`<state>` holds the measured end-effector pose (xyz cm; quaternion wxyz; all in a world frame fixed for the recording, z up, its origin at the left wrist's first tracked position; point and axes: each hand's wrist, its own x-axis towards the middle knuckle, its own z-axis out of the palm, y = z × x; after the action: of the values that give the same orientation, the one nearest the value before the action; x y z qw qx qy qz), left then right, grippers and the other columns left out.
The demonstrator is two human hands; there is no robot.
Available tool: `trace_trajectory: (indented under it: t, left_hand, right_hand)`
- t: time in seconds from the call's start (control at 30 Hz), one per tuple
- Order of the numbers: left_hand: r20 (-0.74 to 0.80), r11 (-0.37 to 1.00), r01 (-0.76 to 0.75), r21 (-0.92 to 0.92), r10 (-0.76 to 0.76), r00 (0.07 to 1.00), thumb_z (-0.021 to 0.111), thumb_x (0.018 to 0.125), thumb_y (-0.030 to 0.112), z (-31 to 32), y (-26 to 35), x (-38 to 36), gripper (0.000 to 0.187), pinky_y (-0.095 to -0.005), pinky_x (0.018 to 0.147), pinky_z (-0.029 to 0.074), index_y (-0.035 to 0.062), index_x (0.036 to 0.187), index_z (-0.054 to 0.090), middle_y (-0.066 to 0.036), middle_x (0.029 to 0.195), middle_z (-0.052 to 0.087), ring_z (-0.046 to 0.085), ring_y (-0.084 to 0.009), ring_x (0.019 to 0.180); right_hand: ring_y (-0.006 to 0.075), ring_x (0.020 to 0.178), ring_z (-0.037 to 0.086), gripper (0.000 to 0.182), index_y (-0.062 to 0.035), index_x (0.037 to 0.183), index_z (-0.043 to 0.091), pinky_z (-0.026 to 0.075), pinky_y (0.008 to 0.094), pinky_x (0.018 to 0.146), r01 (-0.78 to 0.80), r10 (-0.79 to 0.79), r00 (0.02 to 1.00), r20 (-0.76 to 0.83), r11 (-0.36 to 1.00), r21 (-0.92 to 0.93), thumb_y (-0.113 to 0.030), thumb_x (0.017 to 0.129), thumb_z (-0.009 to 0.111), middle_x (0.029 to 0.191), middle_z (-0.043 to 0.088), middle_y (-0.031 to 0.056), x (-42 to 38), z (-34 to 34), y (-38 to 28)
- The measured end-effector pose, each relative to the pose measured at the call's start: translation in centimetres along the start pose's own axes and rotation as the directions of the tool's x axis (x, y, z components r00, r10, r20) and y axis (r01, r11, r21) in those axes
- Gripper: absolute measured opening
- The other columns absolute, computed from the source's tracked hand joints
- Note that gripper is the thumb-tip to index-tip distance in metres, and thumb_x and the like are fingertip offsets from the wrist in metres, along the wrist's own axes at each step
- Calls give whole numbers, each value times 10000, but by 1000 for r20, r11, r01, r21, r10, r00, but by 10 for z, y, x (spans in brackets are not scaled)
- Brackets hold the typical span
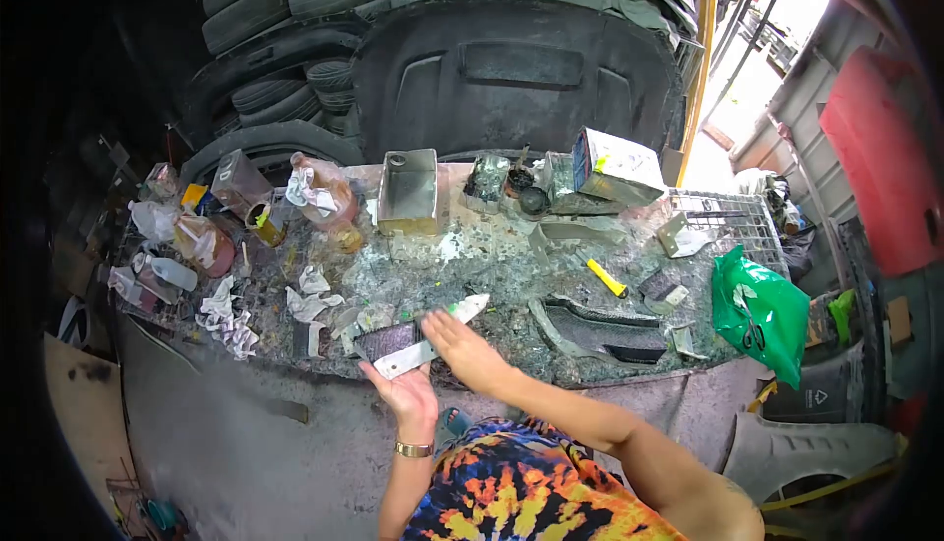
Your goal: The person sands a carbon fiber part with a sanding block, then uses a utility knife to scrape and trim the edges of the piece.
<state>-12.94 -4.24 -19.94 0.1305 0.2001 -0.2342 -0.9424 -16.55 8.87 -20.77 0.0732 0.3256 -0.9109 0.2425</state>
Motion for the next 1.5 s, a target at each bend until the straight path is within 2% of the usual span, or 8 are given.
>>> trace_trajectory:
  t: [0.13,0.2,0.3,0.67,0.9,1.17,1.27,1.5]
  left_hand:
    - [29,994,107,-9,-106,994,361,968,674,-9,3,8,793,-498,1138,327,79,1490,308,-134,1490,414,416,-308,1361]
    - [-23,1000,21,-1,-21,1000,357,966,682,3,2,6,784,-490,1119,347,79,1467,334,-130,1455,450,455,-308,1326]
    - [-5,993,114,-11,-114,994,354,971,671,-7,1,14,781,-509,1136,323,82,1482,318,-127,1485,421,422,-309,1357]
    - [59,998,-4,57,0,998,341,976,667,14,-11,8,784,-537,1154,282,72,1487,322,-127,1524,372,362,-311,1401]
    - [8,997,-8,75,7,1000,331,983,661,16,-18,3,748,-474,1130,340,73,1444,380,-109,1422,493,480,-306,1293]
    - [57,998,-2,59,-2,998,311,987,661,9,-21,16,774,-492,1145,313,60,1474,338,-137,1494,413,397,-309,1376]
    - [49,994,18,104,-23,999,305,985,665,26,-18,12,797,-510,1151,299,57,1500,283,-145,1533,353,348,-318,1411]
    - [-18,996,46,82,-44,999,300,998,644,37,-8,17,751,-495,1135,341,77,1490,312,-136,1467,442,450,-327,1331]
  right_hand:
    - [378,1374,413,561,103,1392,417,339,431,1154,58,-58,998,-8,998,14,-46,855,490,1433,464,258,-1,-3,-13]
    - [381,1368,422,563,101,1388,425,329,436,1161,-90,89,996,-21,995,-36,-52,851,499,1427,470,261,11,-2,-5]
    - [391,1358,430,553,98,1378,442,333,440,1158,16,-16,1000,-26,1000,13,-47,848,497,1422,473,269,2,-2,-15]
    - [380,1322,475,511,81,1359,478,384,441,1100,-49,61,995,-77,987,154,-52,866,489,1385,525,246,7,-13,4]
    - [345,1297,497,554,50,1362,486,420,428,1033,-20,38,997,-67,968,250,-31,817,534,1371,544,214,-2,-20,7]
    - [341,1308,473,531,106,1339,471,403,427,1048,66,-64,998,-23,992,109,-100,852,516,1363,535,241,-9,-38,-1]
    - [330,1310,473,586,98,1356,460,409,421,1039,-21,27,998,-61,995,97,-101,816,568,1372,529,230,10,-24,16]
    - [316,1277,505,558,71,1376,465,433,403,990,-26,28,999,-39,999,38,-95,847,524,1383,538,197,20,-21,7]
